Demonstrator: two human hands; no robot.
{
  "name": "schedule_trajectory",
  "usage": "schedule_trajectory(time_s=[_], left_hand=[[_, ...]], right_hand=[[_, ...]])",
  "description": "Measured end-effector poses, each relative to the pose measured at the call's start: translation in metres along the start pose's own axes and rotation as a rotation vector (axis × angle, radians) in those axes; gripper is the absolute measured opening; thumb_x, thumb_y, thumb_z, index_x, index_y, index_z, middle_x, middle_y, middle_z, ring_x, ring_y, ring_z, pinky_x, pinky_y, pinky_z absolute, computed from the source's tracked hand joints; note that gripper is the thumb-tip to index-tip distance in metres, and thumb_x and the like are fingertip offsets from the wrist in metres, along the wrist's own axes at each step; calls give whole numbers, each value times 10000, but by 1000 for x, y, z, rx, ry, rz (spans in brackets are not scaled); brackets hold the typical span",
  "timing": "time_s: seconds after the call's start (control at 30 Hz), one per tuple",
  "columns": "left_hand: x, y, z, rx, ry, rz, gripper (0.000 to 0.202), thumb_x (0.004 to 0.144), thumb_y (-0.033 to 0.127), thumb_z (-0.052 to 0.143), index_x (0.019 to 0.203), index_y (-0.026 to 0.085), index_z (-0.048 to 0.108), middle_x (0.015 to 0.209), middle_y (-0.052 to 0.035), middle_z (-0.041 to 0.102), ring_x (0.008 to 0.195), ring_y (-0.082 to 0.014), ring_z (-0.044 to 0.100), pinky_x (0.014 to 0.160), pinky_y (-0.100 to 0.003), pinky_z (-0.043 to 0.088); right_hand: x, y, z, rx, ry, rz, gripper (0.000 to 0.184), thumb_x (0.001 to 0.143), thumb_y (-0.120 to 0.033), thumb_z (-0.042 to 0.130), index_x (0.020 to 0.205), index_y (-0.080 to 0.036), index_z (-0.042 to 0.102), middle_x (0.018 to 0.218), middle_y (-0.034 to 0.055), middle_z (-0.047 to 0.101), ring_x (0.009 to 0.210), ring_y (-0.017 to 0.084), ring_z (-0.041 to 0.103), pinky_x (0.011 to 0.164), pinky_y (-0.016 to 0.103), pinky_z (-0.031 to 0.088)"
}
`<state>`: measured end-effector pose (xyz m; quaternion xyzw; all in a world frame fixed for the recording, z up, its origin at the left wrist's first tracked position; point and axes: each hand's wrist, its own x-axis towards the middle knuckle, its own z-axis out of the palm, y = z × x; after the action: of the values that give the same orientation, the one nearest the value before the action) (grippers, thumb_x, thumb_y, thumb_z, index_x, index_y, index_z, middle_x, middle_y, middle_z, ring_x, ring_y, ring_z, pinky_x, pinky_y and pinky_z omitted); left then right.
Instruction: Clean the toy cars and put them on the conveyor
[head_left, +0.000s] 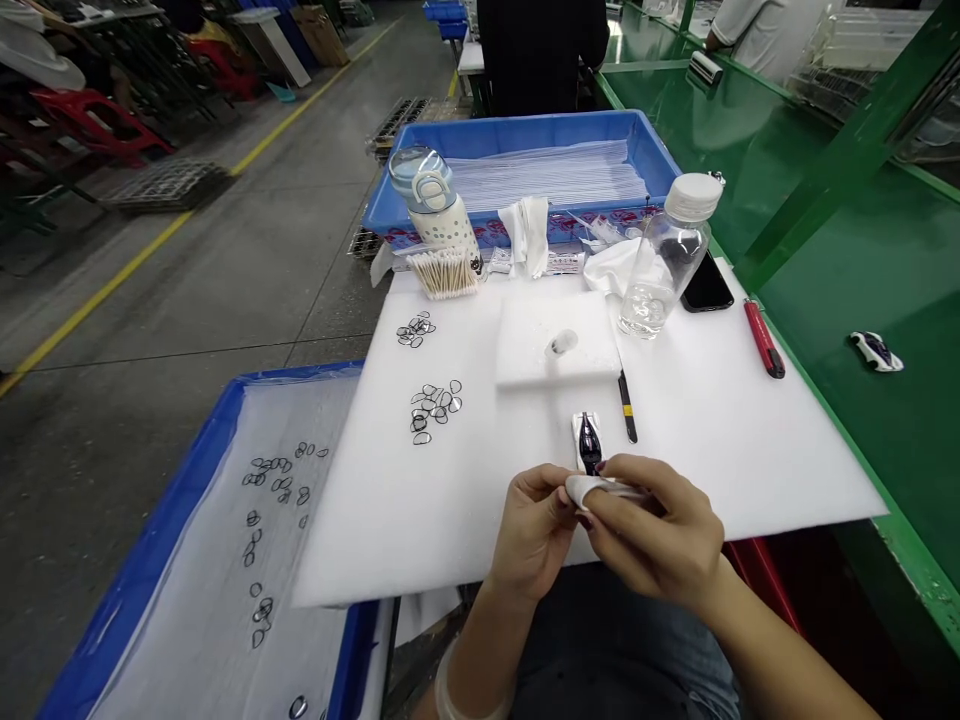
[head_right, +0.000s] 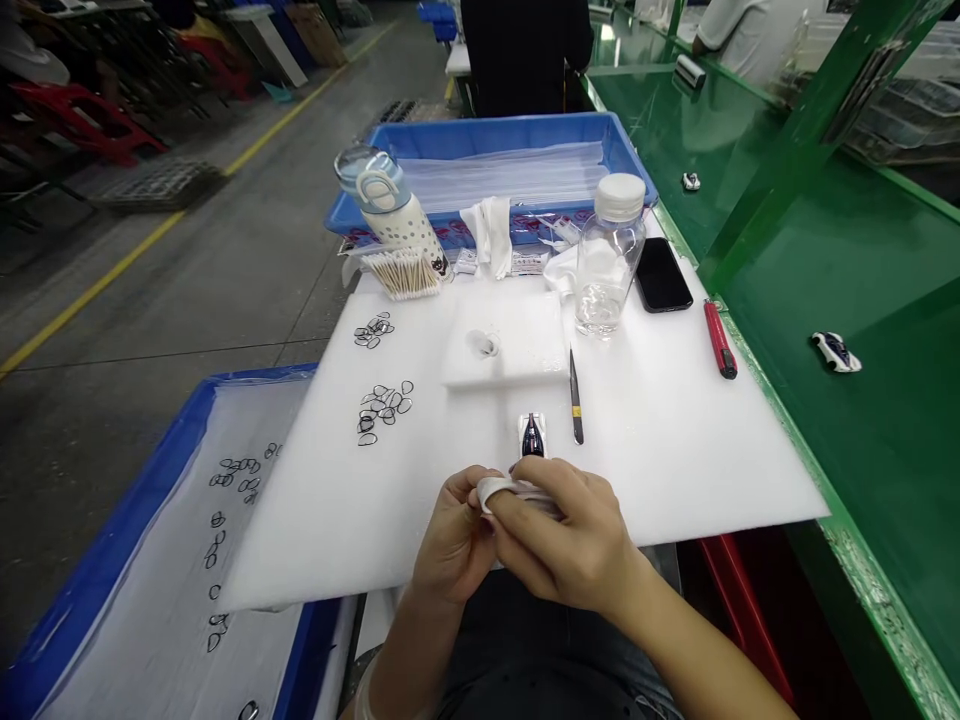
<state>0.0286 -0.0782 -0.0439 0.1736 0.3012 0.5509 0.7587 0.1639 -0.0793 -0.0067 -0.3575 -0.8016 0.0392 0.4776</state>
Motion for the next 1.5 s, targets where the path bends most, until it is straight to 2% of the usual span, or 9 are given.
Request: schedule_trajectory(time_s=[0.17,0.23,0.37,0.47,0.53,0.7,0.9,1.1,1.5], left_hand=[[-1,2,1,13,-21,11,252,553,378,931,670,217,776,667,0,743,570,-70,654,586,-132,557],[-3,7,0,115,-24,59,235,587,362,919,726,225,789,689,-8,750,596,-88,670,605,-154,576],[-2,21,-1,827,120,507,132,746,212,821,871,235,786,818,-11,765,744,-124,703,708,-208,591],[6,21,0,1332,137,860,141,785,115,762,914,174,763,858,-39,749,788,-144,697,753,-251,582],[12,16,0,1488,45,950,115,813,91,722,916,136,747,851,-56,729,778,-152,687,738,-270,580],[17,5,-2,1574,-9,947,103,830,95,707,925,128,730,847,-53,685,769,-149,659,708,-273,572],[15,9,-3,1509,18,778,158,821,104,722,955,188,728,893,-26,675,819,-147,663,746,-278,570],[13,12,-3,1439,78,656,193,809,127,735,978,218,720,872,-2,681,731,-128,647,713,-281,575],[14,13,-1,1429,127,635,110,825,137,694,904,208,722,883,-23,702,809,-160,674,719,-299,591]], right_hand=[[4,4,-28,-84,-169,-92,101,833,-98,616,916,-144,652,821,72,629,636,137,571,541,276,484],[7,10,-41,-139,-95,-14,152,816,-70,648,939,-159,654,839,65,640,662,137,588,554,267,481],[6,27,-39,-26,116,279,155,837,-53,641,911,-184,677,821,38,658,686,123,613,552,241,464],[-1,38,-17,89,41,482,85,880,-127,626,851,-182,685,764,16,666,668,112,613,573,234,472],[-7,42,-4,95,-14,534,80,885,-146,621,845,-174,685,760,11,669,665,103,614,589,225,474],[-17,45,6,63,-91,568,63,867,-151,619,867,-159,682,786,17,661,680,109,620,603,226,474],[-18,46,3,70,-210,580,64,856,-164,642,892,-152,694,807,19,657,683,111,628,581,225,463],[-18,46,4,64,-209,576,64,861,-177,639,893,-159,692,811,24,663,673,116,626,558,229,454],[-17,46,4,46,-203,564,59,855,-179,633,890,-172,680,811,30,669,668,128,632,552,239,465]])
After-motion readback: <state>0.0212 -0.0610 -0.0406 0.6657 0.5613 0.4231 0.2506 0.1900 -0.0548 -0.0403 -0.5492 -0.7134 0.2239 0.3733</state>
